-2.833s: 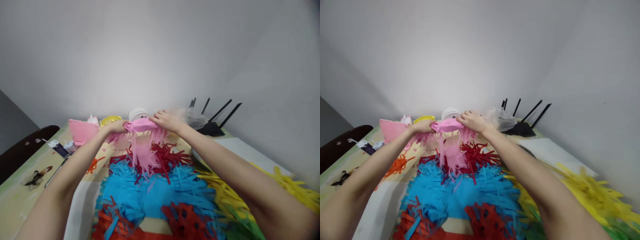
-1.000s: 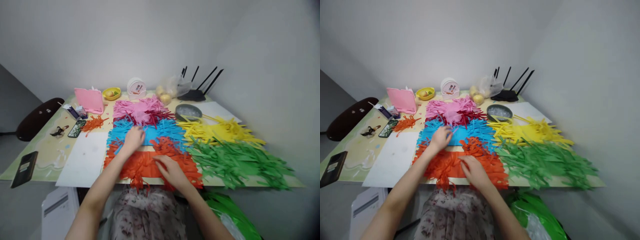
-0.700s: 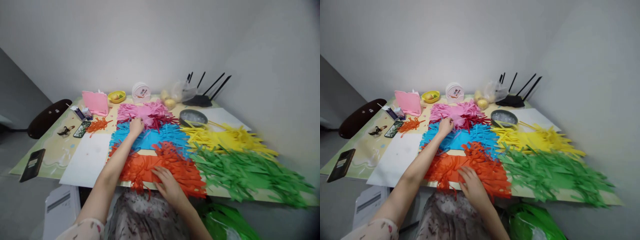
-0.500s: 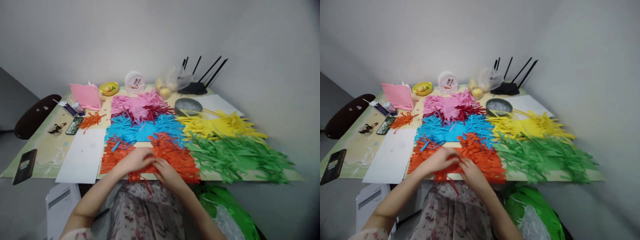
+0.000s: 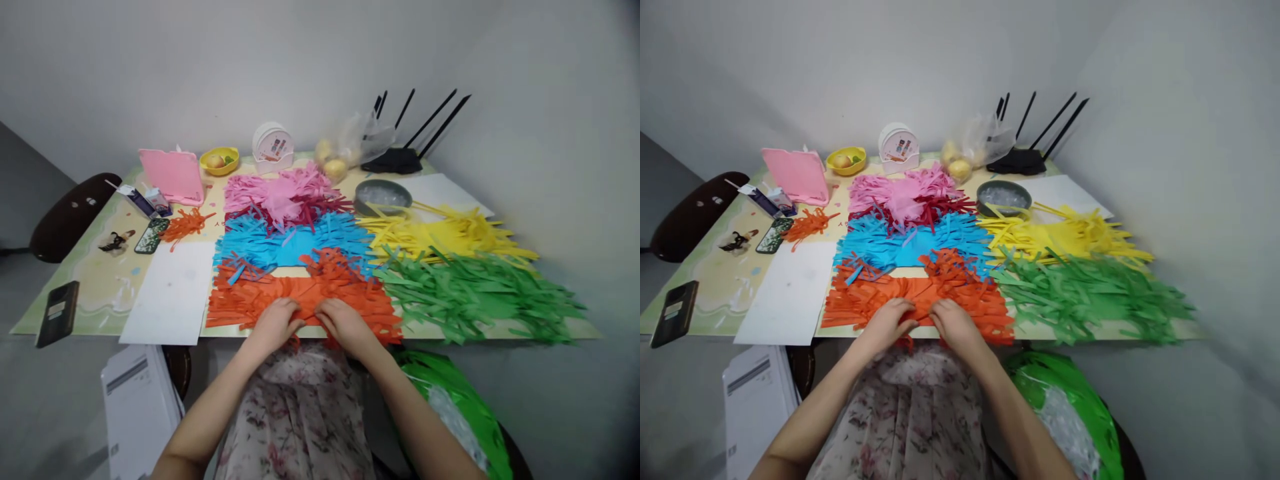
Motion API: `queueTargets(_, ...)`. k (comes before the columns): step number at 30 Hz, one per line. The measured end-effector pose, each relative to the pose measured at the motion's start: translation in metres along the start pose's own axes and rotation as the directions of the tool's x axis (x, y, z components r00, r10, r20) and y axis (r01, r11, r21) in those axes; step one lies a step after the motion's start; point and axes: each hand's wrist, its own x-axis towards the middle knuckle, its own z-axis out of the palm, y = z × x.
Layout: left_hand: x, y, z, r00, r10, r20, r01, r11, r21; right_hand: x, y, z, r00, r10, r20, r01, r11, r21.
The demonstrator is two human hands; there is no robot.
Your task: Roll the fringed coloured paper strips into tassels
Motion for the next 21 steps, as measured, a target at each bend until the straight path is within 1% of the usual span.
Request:
queueTargets(4, 0.003, -0.002, -0.005, 1.0, 0.01, 0.012, -0.009, 1.0, -0.013, 0.004, -0.004, -0.003, 0.999, 0.041, 0.014, -0.041, 0.999, -0.011)
queueTargets(9, 0.004, -0.001, -0.011, 1.0, 0.007, 0.02, -0.006, 1.0, -0.023, 0.007, -0.005, -0.004, 0.998, 0.057, 0.033, -0.057, 0.998, -0.001)
queueTargets(14, 0.005, 0.003, -0.008, 1.0, -0.01, -0.002, 0.01, 1.0, 0.023, 0.008, -0.004, -0.009, 0.998, 0.063, 0.018, -0.064, 0.998, 0.025)
queueTargets(16, 0.006, 0.005, -0.004, 0.999, -0.021, -0.034, 0.023, 0.998, 0.054, 0.002, -0.012, -0.012, 0.998, 0.06, 0.0, -0.06, 0.998, 0.026)
queueTargets(18, 0.008, 0.007, -0.001, 0.996, -0.036, -0.081, 0.042, 0.996, 0.077, -0.007, -0.026, -0.013, 0.998, 0.034, -0.045, -0.033, 0.999, 0.026)
queueTargets(21, 0.01, 0.01, 0.0, 0.986, -0.05, -0.158, 0.064, 0.994, 0.086, -0.017, -0.049, -0.004, 0.995, -0.053, -0.082, 0.056, 0.998, 0.04)
